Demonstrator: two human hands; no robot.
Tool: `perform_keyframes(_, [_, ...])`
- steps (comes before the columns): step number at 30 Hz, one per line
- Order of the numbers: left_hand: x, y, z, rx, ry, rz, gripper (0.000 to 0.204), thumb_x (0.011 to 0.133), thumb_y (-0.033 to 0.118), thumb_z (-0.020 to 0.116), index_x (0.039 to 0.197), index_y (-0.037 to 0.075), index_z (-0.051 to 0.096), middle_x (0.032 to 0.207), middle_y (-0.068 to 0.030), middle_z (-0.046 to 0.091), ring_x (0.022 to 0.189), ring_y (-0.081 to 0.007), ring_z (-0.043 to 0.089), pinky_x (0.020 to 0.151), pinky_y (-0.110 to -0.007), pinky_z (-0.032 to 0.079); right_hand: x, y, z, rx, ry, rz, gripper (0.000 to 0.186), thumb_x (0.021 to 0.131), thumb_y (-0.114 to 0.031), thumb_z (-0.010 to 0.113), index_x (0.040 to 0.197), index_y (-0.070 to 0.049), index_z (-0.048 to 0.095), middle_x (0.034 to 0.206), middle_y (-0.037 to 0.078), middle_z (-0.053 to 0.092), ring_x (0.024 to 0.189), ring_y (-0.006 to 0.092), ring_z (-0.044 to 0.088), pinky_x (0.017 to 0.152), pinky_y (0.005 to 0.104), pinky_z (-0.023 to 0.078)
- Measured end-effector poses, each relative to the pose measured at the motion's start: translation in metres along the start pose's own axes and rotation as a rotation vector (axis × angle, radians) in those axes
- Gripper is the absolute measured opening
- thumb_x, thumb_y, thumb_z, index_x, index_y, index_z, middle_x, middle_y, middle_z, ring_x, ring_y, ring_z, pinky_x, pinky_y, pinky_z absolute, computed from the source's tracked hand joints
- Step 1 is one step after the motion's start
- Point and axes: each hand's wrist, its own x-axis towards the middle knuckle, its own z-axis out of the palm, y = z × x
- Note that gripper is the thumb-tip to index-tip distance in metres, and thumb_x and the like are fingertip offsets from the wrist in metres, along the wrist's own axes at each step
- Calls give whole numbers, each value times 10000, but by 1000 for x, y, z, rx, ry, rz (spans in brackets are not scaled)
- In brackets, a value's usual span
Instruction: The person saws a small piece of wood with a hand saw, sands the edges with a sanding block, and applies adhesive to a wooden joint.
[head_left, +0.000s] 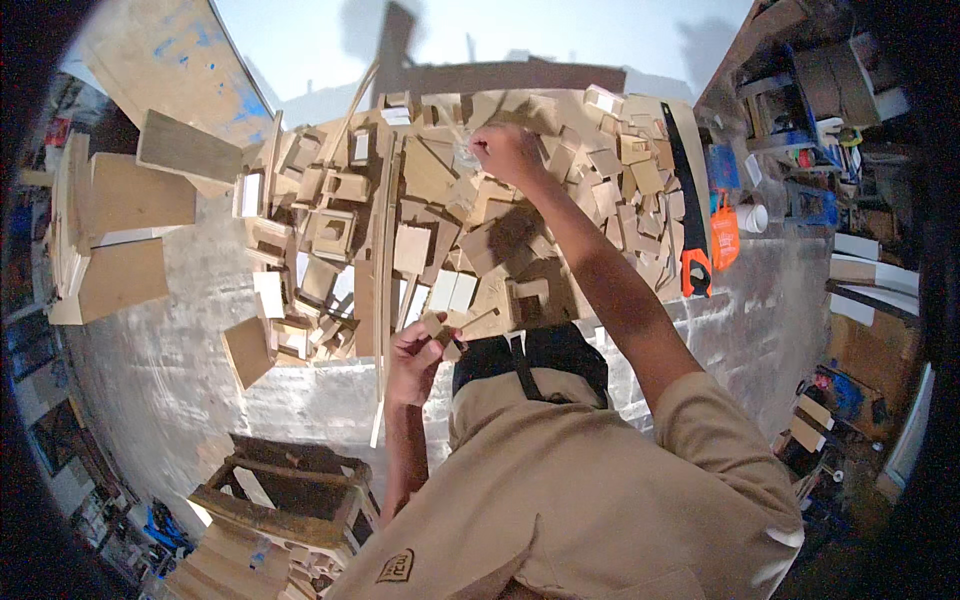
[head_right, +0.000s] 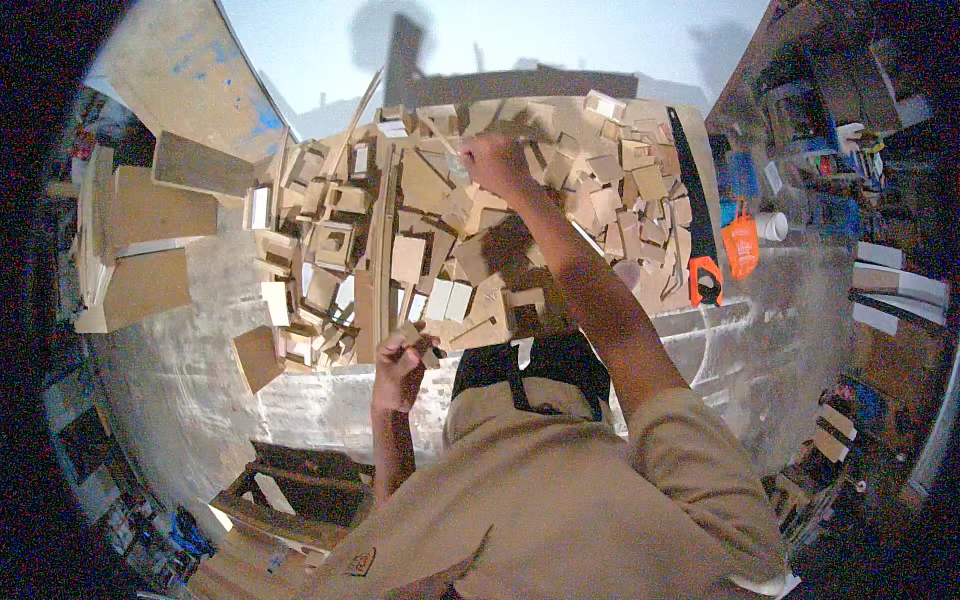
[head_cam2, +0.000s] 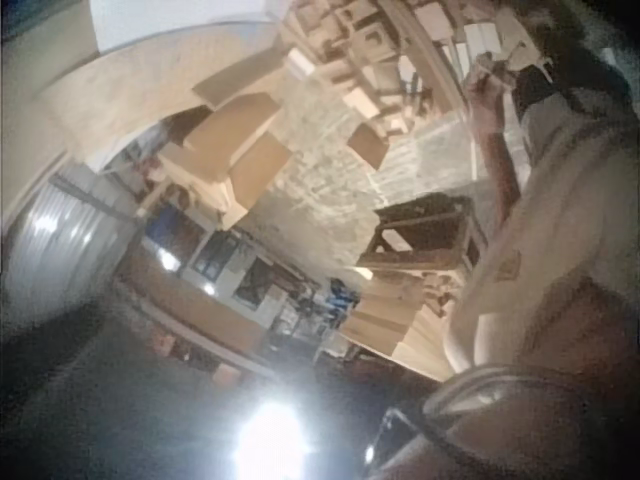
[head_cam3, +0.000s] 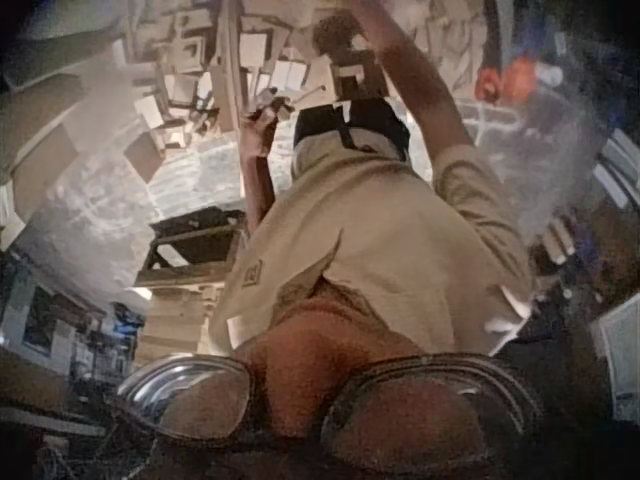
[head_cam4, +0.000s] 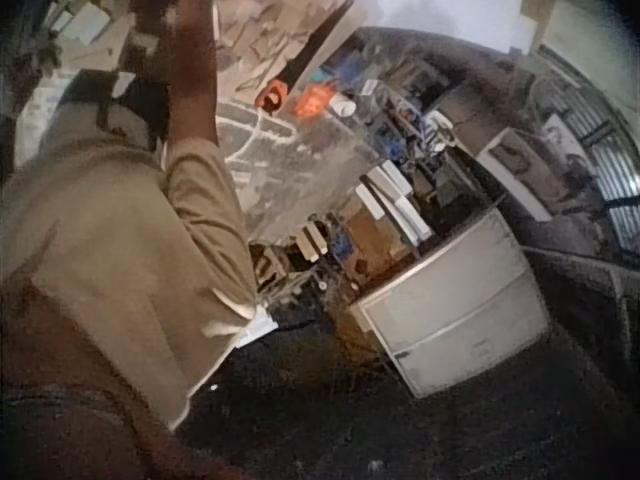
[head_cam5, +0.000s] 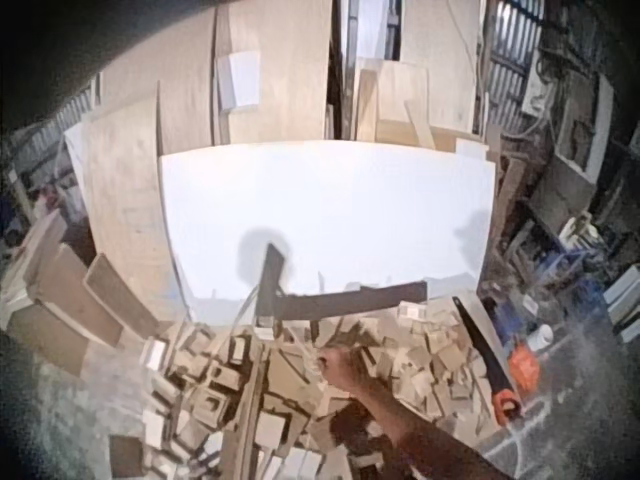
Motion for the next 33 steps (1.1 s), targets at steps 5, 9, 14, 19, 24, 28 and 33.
perform_keyframes(5, [1,33,25,-32,-79,-51,569,816,273,800,1238,-43,588,971,-167,705,833,-259,708,712,-362,602,-2,1,8,-112,-171,2,78,780,-132,636,803,-82,692,803,170,665,765,367,656,678,480,520])
perform_keyframes(9, [-5,42,41,-16,-90,1,633,788,327,818,1229,-53,569,934,-158,694,776,-250,703,665,-344,605,-9,6,15,-185,-219,-25,95,809,-113,622,856,-43,667,843,176,661,803,377,655,720,479,512])
perform_keyframes(14, [-8,48,53,47,-116,67,613,764,329,840,1184,-46,597,910,-156,694,765,-252,700,679,-360,603,-13,5,13,-143,-158,-42,100,846,-121,613,873,-34,653,876,186,655,815,394,651,731,483,510])
perform_keyframes(19, [-9,48,57,87,-157,135,477,775,174,830,1156,-35,632,954,-149,713,848,-233,710,784,-389,593,-18,-9,3,-102,-114,27,109,784,-75,592,850,-3,641,855,213,646,799,408,658,692,506,539])
perform_keyframes(24, [-14,53,72,233,-119,156,444,767,119,830,1140,-31,641,948,-139,718,844,-208,706,787,-365,581,-24,3,3,-53,26,-73,202,835,-209,651,955,-47,666,851,209,657,792,400,659,699,500,539])
perform_keyframes(28, [-20,50,75,286,-88,192,440,773,98,824,1150,-25,635,907,-128,719,828,-202,702,753,-337,571,-32,-8,-28,6,121,-4,298,872,-300,664,1065,-73,680,878,206,675,807,392,663,722,487,540])
perform_keyframes(33, [-28,36,64,230,36,159,512,748,259,851,1125,-13,636,895,-96,693,762,-204,680,691,-343,568,-125,45,-107,162,433,340,241,905,-212,627,1086,-62,683,994,171,705,897,324,691,800,391,541])
